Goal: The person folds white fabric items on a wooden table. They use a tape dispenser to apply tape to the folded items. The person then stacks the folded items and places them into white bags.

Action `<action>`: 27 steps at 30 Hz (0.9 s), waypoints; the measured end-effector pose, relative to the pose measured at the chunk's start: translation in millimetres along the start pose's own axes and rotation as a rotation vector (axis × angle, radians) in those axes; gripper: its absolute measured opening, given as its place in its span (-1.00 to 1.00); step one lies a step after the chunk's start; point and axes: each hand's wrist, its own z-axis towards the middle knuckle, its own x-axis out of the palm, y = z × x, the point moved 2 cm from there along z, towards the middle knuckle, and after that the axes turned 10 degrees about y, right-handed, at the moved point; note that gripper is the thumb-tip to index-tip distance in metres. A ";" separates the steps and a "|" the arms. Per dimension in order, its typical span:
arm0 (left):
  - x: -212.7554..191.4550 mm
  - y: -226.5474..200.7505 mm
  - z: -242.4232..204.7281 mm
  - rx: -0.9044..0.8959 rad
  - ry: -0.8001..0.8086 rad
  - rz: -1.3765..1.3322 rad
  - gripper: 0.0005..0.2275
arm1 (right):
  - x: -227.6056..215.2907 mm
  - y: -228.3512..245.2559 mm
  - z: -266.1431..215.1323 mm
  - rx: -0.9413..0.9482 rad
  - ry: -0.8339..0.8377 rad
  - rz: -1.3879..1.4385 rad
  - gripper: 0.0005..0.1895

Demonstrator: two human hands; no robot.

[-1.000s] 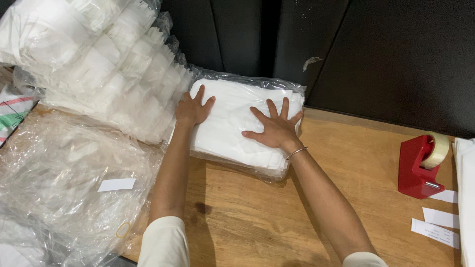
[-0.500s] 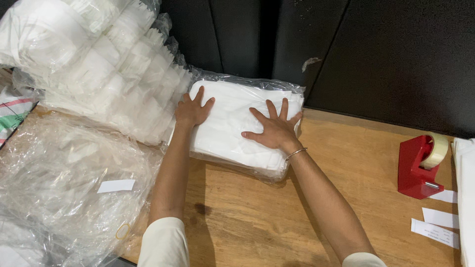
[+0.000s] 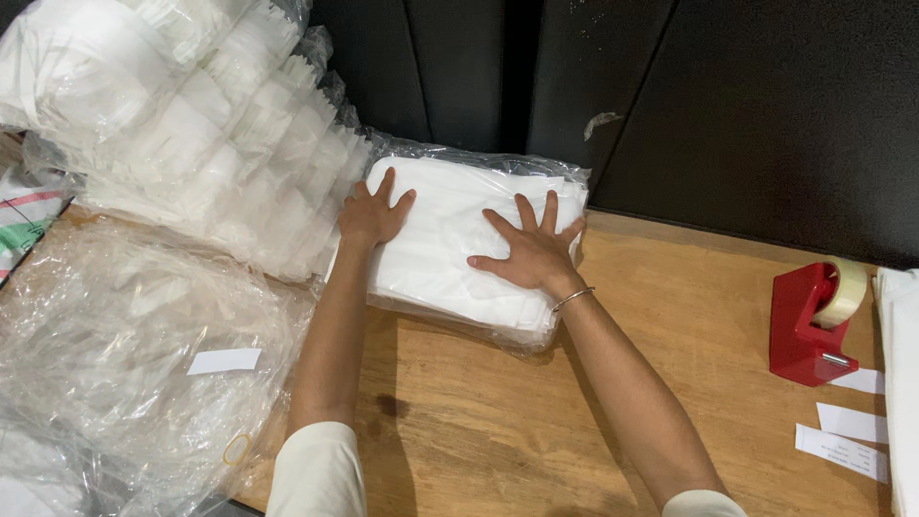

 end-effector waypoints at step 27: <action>-1.0 -1.0 -2.6 -0.002 0.003 0.010 -0.34 | -1.8 0.5 -2.1 -0.005 -0.003 0.025 -0.21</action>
